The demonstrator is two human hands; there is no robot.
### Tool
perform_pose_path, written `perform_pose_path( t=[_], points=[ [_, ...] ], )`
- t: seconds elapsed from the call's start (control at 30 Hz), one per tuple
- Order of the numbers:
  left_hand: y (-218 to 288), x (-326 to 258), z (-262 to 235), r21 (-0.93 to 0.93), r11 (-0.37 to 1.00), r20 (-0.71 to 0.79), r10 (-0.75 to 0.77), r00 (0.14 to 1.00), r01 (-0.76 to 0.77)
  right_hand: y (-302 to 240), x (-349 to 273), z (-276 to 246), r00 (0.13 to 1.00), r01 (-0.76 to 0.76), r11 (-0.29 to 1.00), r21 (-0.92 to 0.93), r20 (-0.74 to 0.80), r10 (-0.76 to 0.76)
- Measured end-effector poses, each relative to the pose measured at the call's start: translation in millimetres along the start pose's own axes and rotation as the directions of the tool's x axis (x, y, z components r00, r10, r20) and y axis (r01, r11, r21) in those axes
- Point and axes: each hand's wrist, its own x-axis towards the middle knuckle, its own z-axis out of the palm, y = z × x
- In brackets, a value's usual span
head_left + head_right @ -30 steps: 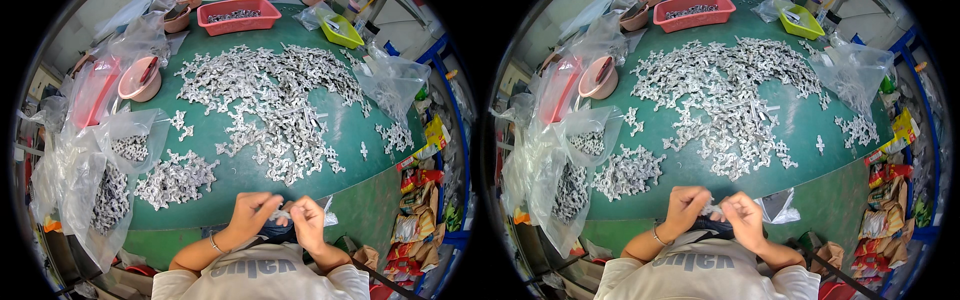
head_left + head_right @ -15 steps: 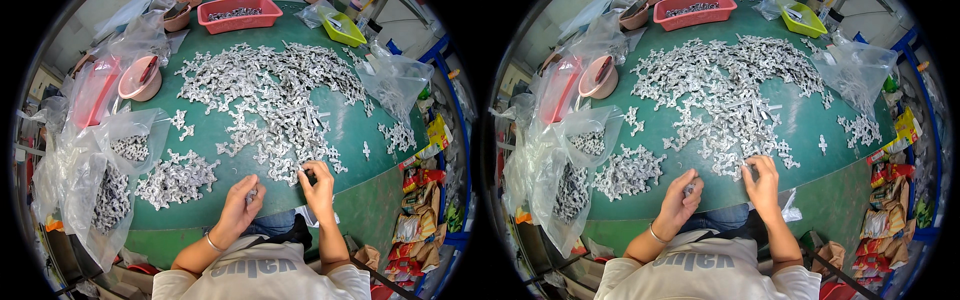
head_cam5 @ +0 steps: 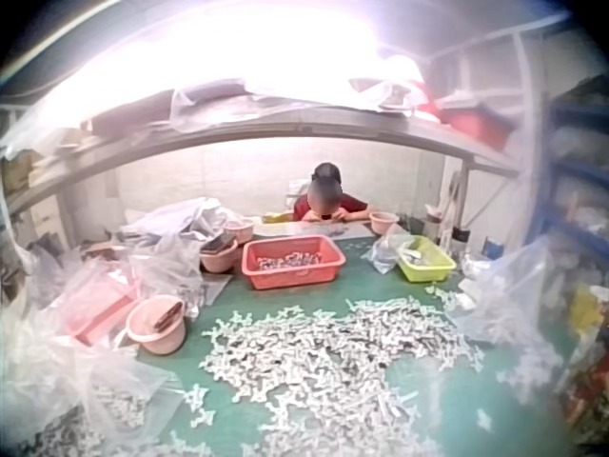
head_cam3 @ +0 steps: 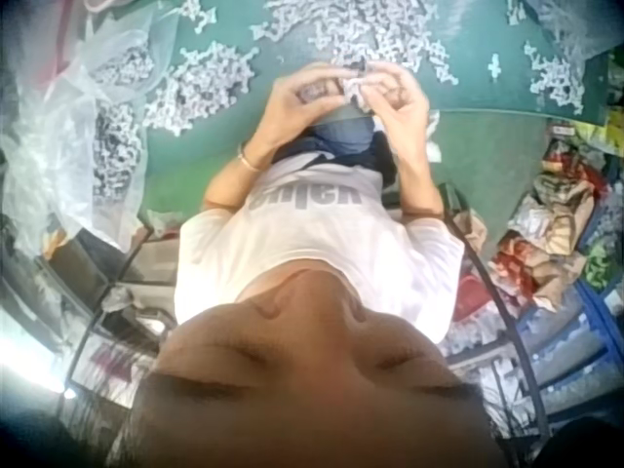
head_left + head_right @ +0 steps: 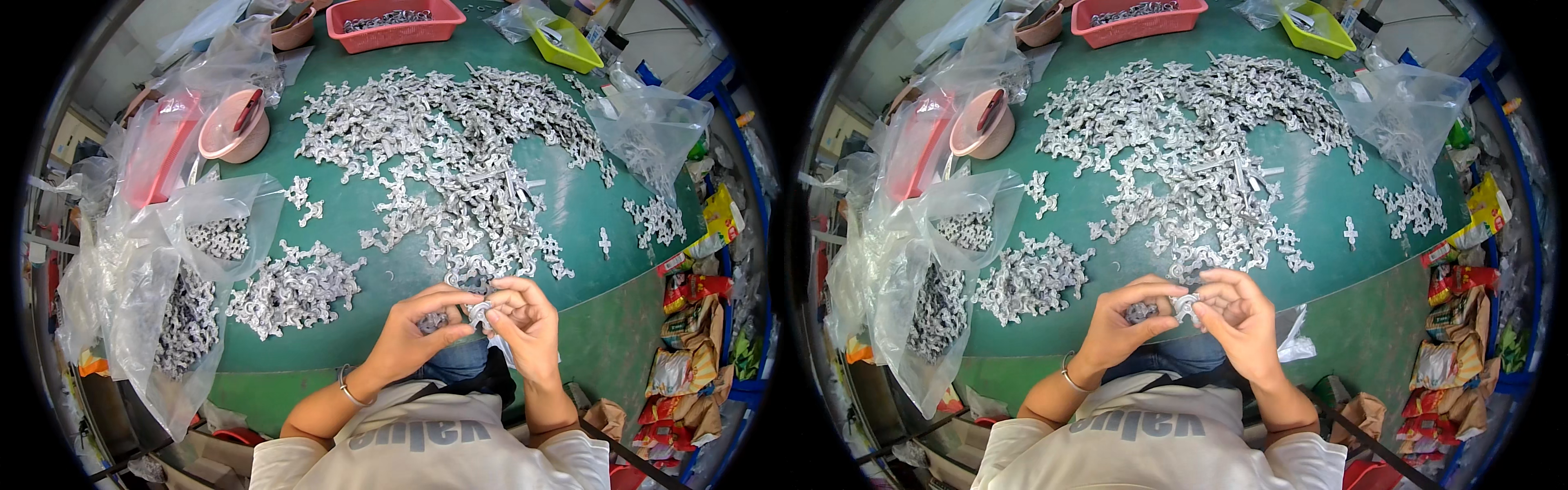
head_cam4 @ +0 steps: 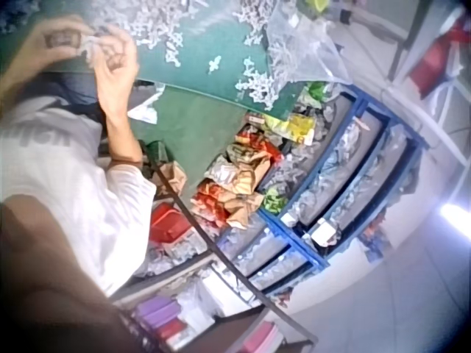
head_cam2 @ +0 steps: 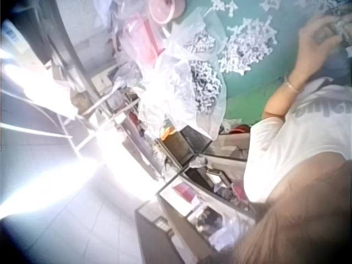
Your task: The person sorts through a pile of small cross-shaped metal components on a workbench, picking them up one by one, turning them over, and placing some into a plastic bag.
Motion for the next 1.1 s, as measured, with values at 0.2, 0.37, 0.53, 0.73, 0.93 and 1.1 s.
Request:
perform_pose_path(
  t=[0.2,0.37,0.53,0.73,0.93,1.1],
  points=[
    [7.2,-2.6,3.5,-0.074,0.996,-0.075,-0.05,0.996,0.044,-0.3,-11.5,3.1,0.967,0.256,0.956,-0.14,0.036,-0.254],
    [9.6,-5.5,3.0,-0.03,0.998,-0.077,-0.062,0.995,0.06,-12.5,-16.6,6.9,0.924,0.371,0.819,-0.438,0.089,-0.371],
    [9.3,-8.9,10.4,-0.123,0.985,-0.174,-0.144,0.974,0.123,-16.3,-14.4,9.0,0.845,0.474,0.537,-0.698,0.189,-0.5],
    [4.2,-7.2,7.2,0.08,0.994,-0.084,0.087,0.993,-0.08,0.4,-16.8,5.6,0.994,0.094,0.991,-0.098,-0.044,-0.098],
    [7.6,-9.1,6.8,-0.323,0.887,-0.057,-0.367,0.928,0.331,6.5,-11.6,4.6,0.99,-0.135,0.955,0.265,0.079,0.118],
    [5.3,-10.3,7.6,-0.412,0.844,-0.035,-0.391,0.92,0.343,4.1,-9.5,4.7,0.978,-0.2,0.917,0.346,0.128,0.165]
  ],
)
